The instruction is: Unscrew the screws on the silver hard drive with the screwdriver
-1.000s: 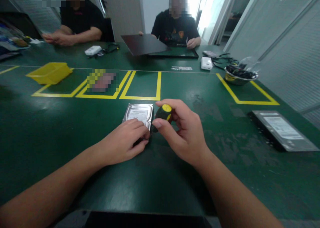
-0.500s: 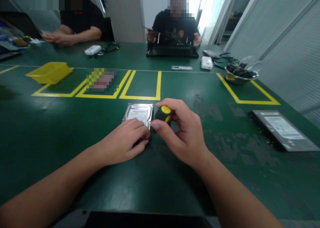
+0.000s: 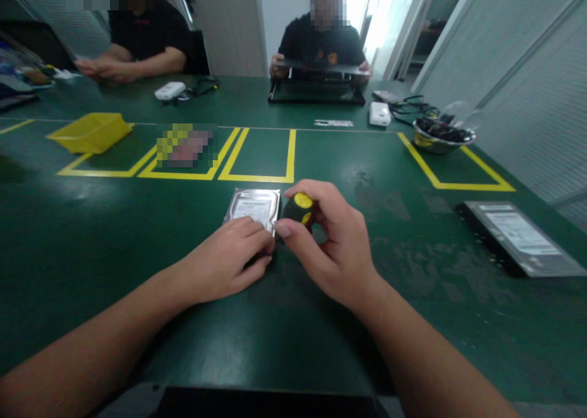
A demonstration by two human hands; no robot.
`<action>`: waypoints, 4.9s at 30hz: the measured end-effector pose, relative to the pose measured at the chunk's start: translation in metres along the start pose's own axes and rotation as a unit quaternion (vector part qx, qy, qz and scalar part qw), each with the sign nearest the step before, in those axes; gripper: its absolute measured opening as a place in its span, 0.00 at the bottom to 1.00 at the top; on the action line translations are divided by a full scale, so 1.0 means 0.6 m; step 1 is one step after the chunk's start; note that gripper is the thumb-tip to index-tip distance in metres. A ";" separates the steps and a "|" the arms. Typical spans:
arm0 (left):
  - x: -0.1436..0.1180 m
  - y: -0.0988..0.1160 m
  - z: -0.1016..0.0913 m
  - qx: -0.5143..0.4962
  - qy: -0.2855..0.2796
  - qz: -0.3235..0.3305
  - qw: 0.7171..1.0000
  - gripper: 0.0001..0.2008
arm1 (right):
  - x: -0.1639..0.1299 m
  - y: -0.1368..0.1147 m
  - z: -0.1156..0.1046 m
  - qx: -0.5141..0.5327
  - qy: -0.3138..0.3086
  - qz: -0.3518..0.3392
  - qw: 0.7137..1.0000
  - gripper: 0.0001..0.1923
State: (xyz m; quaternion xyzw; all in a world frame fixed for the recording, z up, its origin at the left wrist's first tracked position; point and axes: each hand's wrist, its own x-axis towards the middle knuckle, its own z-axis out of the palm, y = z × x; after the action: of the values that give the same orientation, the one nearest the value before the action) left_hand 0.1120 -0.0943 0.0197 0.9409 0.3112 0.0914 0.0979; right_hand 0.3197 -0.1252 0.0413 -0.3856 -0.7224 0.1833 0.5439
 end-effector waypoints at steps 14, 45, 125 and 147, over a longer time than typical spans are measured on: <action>0.001 -0.002 0.000 0.000 -0.001 0.000 1.000 0.04 | 0.000 -0.003 0.002 -0.004 0.003 -0.018 1.000 0.16; -0.003 -0.001 -0.005 -0.016 0.011 -0.014 1.000 0.03 | -0.007 0.003 0.006 -0.015 0.071 -0.057 0.996 0.19; -0.006 -0.005 -0.004 -0.057 0.034 -0.029 0.997 0.03 | 0.052 -0.072 -0.019 -0.086 -0.087 -0.083 0.989 0.13; -0.005 -0.004 -0.002 -0.051 0.040 -0.032 0.997 0.03 | 0.051 -0.063 -0.004 -0.091 -0.032 -0.089 0.991 0.08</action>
State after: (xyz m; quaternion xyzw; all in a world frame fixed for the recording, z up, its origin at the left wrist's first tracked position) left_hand 0.1081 -0.0939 0.0202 0.9197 0.3398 0.1417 0.1364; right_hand 0.3052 -0.1264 0.0875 -0.3613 -0.7847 0.0797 0.4974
